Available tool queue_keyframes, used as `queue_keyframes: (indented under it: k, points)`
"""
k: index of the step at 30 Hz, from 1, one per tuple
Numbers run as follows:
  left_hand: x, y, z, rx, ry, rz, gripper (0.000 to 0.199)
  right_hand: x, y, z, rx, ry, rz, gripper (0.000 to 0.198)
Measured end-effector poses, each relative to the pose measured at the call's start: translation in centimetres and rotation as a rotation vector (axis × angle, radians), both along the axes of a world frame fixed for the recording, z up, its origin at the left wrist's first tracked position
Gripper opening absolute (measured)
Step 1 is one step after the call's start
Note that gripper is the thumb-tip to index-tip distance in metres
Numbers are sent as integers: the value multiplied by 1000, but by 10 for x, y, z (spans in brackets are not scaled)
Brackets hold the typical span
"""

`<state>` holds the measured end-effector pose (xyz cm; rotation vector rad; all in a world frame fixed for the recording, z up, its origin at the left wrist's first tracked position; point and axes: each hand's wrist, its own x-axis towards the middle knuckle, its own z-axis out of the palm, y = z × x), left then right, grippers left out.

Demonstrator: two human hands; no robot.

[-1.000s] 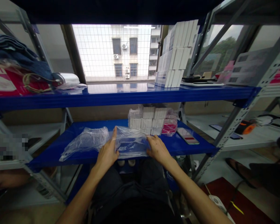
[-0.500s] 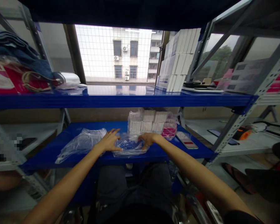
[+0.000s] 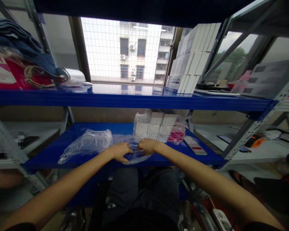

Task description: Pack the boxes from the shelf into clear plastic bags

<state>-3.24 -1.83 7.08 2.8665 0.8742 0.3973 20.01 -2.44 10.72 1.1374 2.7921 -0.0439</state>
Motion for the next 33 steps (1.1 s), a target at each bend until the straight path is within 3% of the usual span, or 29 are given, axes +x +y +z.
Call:
queue_keyframes:
  k: [4, 9, 12, 15, 17, 19, 23, 25, 28, 30, 33]
  points:
    - [-11, 12, 0, -96, 75, -62, 68, -2, 21, -4, -122, -4, -136, 74]
    - [-14, 33, -8, -160, -18, -28, 66, -1, 39, -5, -267, -83, -160, 83]
    - [-13, 36, -12, -137, -81, -17, 54, 8, 44, -3, -350, 2, -62, 73]
    - [-12, 30, -10, -30, -148, -31, 39, 21, 41, -3, -365, 243, -24, 47]
    - [-10, 23, -5, 106, -180, -37, 28, 27, 35, -4, -254, 395, 0, 35]
    - [-5, 15, 6, 291, -194, -64, 24, 31, 23, -4, -42, 531, 30, 32]
    - [14, -16, 54, 671, -298, -188, 25, 30, -11, 14, 472, 667, 167, 23]
    - [25, -39, 92, 794, -409, -243, 28, 27, -32, 35, 743, 637, 286, 17]
    - [41, -73, 160, 918, -554, -260, 23, 23, -63, 82, 1078, 624, 392, 19]
    - [52, -86, 204, 899, -672, -160, 22, 23, -77, 121, 1237, 707, 375, 31]
    - [71, -82, 259, 680, -798, 29, 20, 30, -80, 184, 1400, 890, 251, 37]
